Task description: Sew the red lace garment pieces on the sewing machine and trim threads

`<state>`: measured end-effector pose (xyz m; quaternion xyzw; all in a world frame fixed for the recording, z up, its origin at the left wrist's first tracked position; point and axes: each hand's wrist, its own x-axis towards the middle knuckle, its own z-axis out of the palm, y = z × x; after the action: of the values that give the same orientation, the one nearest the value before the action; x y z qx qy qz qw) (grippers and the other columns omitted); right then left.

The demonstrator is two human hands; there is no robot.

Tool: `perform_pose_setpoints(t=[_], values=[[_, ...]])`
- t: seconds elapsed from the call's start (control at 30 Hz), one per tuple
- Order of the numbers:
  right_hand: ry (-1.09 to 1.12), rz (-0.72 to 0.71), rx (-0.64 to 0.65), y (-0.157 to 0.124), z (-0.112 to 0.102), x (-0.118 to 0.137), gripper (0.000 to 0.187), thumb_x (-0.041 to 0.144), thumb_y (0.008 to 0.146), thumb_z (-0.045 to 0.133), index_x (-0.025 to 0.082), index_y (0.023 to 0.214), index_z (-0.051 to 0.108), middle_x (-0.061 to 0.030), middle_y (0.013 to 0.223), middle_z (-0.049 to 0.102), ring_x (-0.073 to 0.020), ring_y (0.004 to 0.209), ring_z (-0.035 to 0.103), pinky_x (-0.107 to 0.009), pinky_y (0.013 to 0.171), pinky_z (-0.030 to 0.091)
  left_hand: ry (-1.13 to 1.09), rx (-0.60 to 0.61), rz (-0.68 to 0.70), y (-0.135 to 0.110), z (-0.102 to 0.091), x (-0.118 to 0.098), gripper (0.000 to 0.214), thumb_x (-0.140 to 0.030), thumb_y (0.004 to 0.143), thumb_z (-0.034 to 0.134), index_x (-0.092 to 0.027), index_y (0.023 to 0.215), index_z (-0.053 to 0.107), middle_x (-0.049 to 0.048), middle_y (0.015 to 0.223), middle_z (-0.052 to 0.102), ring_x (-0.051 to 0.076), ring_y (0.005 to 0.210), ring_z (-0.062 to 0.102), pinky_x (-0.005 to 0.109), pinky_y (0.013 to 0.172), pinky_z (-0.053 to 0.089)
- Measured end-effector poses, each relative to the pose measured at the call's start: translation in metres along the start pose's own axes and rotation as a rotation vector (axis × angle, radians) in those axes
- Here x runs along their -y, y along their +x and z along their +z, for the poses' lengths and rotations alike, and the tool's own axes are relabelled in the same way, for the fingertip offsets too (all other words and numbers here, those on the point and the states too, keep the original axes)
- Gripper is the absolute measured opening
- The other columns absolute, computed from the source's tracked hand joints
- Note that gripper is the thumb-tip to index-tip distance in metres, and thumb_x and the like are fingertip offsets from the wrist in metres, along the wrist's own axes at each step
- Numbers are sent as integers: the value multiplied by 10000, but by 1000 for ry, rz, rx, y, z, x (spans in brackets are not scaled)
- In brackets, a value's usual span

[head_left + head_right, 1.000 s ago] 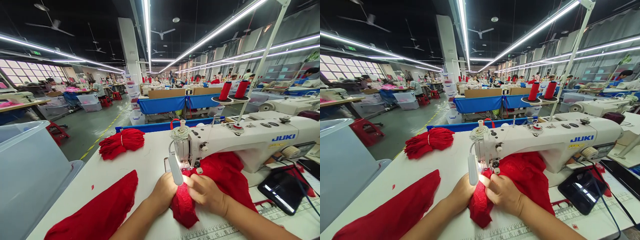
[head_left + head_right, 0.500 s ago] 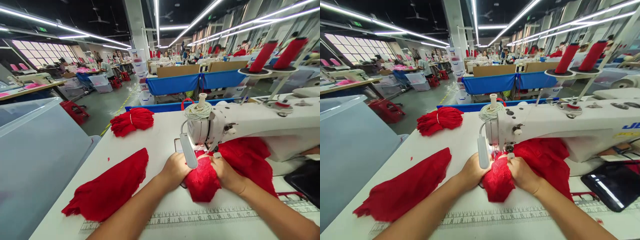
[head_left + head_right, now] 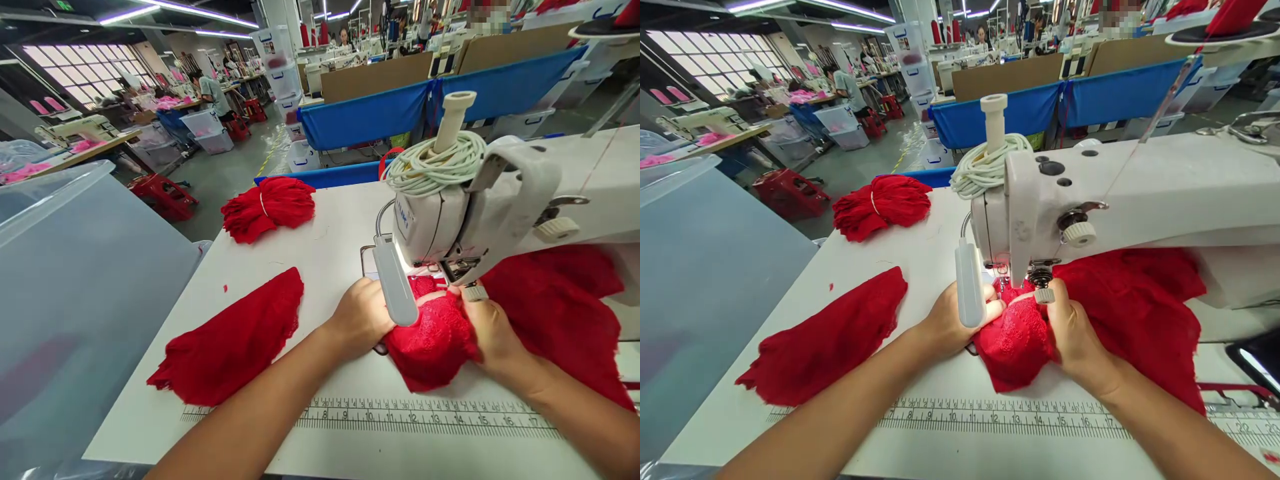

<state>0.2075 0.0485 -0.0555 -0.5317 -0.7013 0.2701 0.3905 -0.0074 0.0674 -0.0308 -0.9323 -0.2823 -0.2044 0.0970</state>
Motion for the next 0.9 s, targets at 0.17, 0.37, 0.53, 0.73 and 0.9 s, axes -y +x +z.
perform_pose_setpoints(t=[0.17, 0.37, 0.53, 0.73, 0.9], values=[[-34, -182, 183, 3, -5, 11, 278, 277, 920, 401, 235, 972, 670, -48, 764, 700, -209, 723, 662, -305, 668, 543, -1, -58, -3, 1, -1, -1, 280, -116, 907, 454, -176, 647, 539, 0, 648, 543, 142, 620, 480, 305, 534, 279], [-282, -359, 209, 7, -6, 23, 303, 206, 944, 373, 240, 922, 673, -48, 842, 682, -175, 763, 620, -277, 678, 510, -29, -62, 21, 1, -3, 1, 255, -128, 895, 482, -171, 663, 578, 11, 678, 599, 151, 647, 509, 316, 565, 348], [-381, -437, 190, 6, -6, 17, 304, 218, 962, 378, 222, 910, 677, -63, 856, 677, -171, 775, 604, -259, 663, 480, -107, -100, -20, -1, 0, 2, 216, -144, 929, 433, -171, 837, 626, 27, 797, 661, 158, 722, 545, 322, 642, 423], [-353, -553, 141, 6, -8, 15, 309, 168, 955, 375, 220, 887, 672, -49, 758, 650, -184, 728, 609, -293, 654, 500, -286, 18, -239, -3, 4, 4, 190, -258, 874, 455, -200, 868, 637, 69, 903, 653, 230, 903, 573, 420, 814, 456], [-377, -590, 131, 8, -5, 14, 292, 104, 945, 383, 200, 896, 655, -42, 741, 627, -183, 729, 599, -309, 684, 513, -403, 56, -139, -1, 4, 6, 186, -202, 844, 443, -195, 892, 622, 65, 973, 671, 194, 916, 598, 388, 873, 472]])
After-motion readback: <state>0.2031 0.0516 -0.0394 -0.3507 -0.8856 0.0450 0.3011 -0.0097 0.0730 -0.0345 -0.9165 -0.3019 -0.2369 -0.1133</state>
